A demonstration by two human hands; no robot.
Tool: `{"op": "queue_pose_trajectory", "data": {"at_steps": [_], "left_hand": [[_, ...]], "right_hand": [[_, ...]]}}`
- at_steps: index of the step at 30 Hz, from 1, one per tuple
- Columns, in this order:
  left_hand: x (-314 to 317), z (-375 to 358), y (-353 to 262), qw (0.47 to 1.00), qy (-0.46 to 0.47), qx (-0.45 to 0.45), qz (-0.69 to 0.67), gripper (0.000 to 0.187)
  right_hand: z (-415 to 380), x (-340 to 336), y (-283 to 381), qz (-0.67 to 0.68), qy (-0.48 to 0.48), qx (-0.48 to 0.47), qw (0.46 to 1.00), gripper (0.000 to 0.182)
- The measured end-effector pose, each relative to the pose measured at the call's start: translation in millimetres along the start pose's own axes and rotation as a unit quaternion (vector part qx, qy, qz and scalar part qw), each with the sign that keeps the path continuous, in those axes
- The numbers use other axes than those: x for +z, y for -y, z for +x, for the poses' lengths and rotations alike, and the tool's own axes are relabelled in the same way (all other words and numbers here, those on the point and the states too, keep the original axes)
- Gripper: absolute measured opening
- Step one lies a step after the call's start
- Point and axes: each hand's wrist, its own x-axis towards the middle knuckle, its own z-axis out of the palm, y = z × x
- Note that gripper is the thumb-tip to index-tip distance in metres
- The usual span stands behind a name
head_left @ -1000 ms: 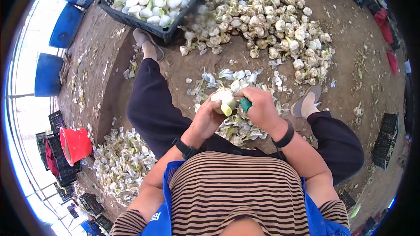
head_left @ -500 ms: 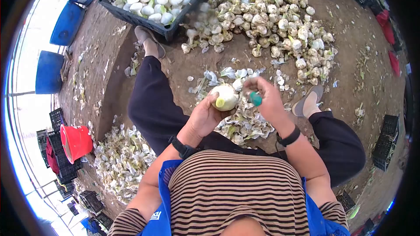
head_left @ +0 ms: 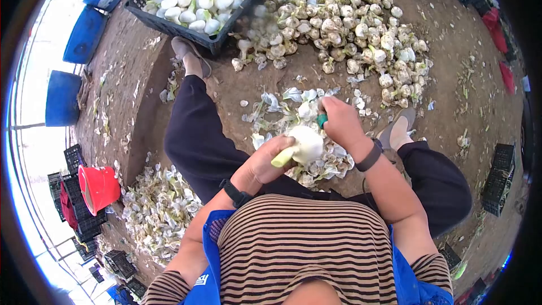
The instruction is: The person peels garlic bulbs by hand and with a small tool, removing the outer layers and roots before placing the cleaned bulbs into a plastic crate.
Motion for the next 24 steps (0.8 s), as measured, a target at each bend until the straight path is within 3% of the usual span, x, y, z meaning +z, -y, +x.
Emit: {"op": "queue_pose_trajectory", "data": {"at_steps": [3,4,6,7,8,9,12,13,14,16,17,20,24], "left_hand": [[-20.6,1.8,1.6,0.998,-0.017,0.055,-0.020,0.060],[-23.2,3.2,3.5,0.998,-0.018,0.055,-0.023,0.060],[-24.7,3.9,2.7,0.991,-0.099,0.084,0.032,0.061],[-24.8,4.4,2.4,0.991,-0.101,0.084,0.032,0.061],[-23.9,6.2,2.4,0.991,-0.106,0.080,0.022,0.060],[-22.4,8.4,3.1,0.991,-0.109,0.075,0.012,0.058],[-11.8,8.6,-0.9,0.993,-0.100,0.059,0.002,0.050],[-8.6,7.5,-2.2,0.995,-0.090,0.049,0.000,0.044],[-7.7,7.1,-1.5,0.995,-0.090,0.048,0.000,0.044],[-6.2,6.8,-0.2,0.990,-0.115,0.076,0.043,0.039],[-7.0,6.3,0.3,0.990,-0.109,0.081,0.036,0.040],[-3.7,9.8,3.3,0.978,-0.152,0.105,0.092,0.048],[-2.2,8.6,1.4,0.983,-0.142,0.079,0.089,0.052]], "right_hand": [[-9.1,2.9,-5.7,-0.030,0.028,0.049,0.998,0.020],[-11.6,1.0,-8.6,-0.064,0.084,0.077,0.991,0.021],[-12.9,2.1,-6.4,-0.094,0.140,0.101,0.980,0.023],[-13.8,1.6,-2.2,0.124,0.090,0.118,0.981,0.026],[-14.0,-1.4,2.7,0.335,0.036,0.130,0.933,0.029],[-10.3,-11.8,16.9,0.466,0.028,0.124,0.876,0.046],[-9.3,-21.9,32.5,0.472,0.105,0.104,0.869,0.038],[-10.5,-22.3,34.5,0.354,0.093,0.059,0.929,0.025],[-11.1,-24.8,37.8,0.355,0.093,0.059,0.928,0.025],[-10.4,-30.5,45.4,0.154,0.067,-0.046,0.985,0.016],[-11.9,-26.3,48.1,0.153,0.026,-0.051,0.987,0.013],[-15.5,-18.9,46.8,0.106,0.017,-0.059,0.993,0.016],[-16.5,-20.4,45.7,0.062,0.035,-0.048,0.996,0.020]]}}
